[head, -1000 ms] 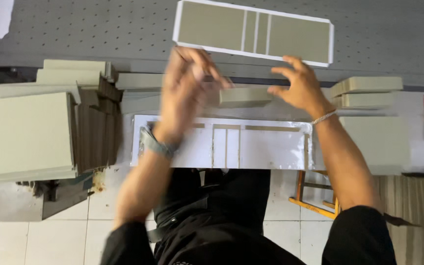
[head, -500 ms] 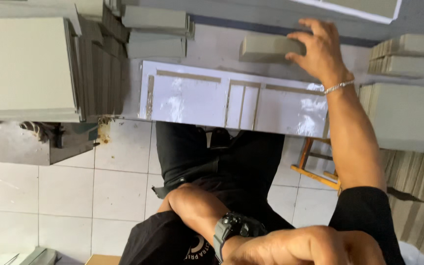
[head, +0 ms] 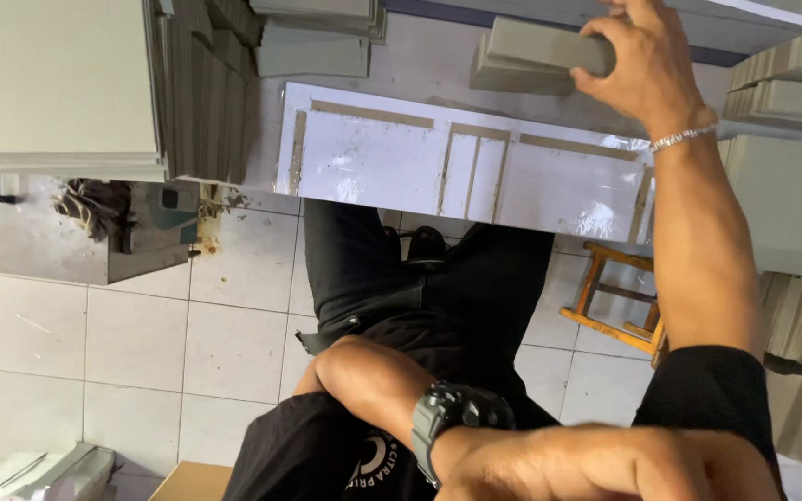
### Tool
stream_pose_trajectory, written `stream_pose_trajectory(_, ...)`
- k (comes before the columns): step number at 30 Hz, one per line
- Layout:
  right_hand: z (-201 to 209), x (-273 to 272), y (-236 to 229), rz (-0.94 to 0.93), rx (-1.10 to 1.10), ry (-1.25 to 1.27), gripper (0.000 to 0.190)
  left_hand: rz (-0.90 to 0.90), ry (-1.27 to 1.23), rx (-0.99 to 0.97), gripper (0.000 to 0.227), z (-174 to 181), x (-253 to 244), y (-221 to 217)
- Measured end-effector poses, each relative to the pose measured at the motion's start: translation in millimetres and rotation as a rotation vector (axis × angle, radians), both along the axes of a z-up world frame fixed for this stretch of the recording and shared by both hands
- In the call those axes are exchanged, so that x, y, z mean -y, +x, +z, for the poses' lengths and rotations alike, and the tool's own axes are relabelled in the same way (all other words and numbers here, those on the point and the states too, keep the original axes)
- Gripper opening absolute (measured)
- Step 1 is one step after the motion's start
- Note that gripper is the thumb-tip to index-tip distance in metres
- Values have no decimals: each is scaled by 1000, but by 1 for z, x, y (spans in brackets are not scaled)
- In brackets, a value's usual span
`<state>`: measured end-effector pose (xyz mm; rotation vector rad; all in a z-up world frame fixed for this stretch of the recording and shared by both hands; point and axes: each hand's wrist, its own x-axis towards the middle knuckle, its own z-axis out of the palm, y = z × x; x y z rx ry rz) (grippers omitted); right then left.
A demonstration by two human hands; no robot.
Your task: The person places a red cover over a stack of white pages on a table, then adds several beige book blocks on top. They repeat this process multiple times, stacking the assembled items on the table.
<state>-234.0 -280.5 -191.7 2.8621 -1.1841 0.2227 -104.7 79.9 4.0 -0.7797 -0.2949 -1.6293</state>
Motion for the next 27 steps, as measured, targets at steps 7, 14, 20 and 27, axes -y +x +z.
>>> stream_pose_trajectory(7,-36,-116,-22,-240,650,396,20,651,262,1481,31,-117,72,102)
stream_pose_trajectory(14,-62,-255,54,-874,771,838,42,544,535,2291,41,-310,85,121)
stream_pose_trajectory(20,-73,-283,93,-1089,740,890,42,505,464,2626,38,-327,89,143)
stream_pose_trajectory(27,-137,-278,82,-1127,954,1112,54,631,295,2877,38,-347,99,140)
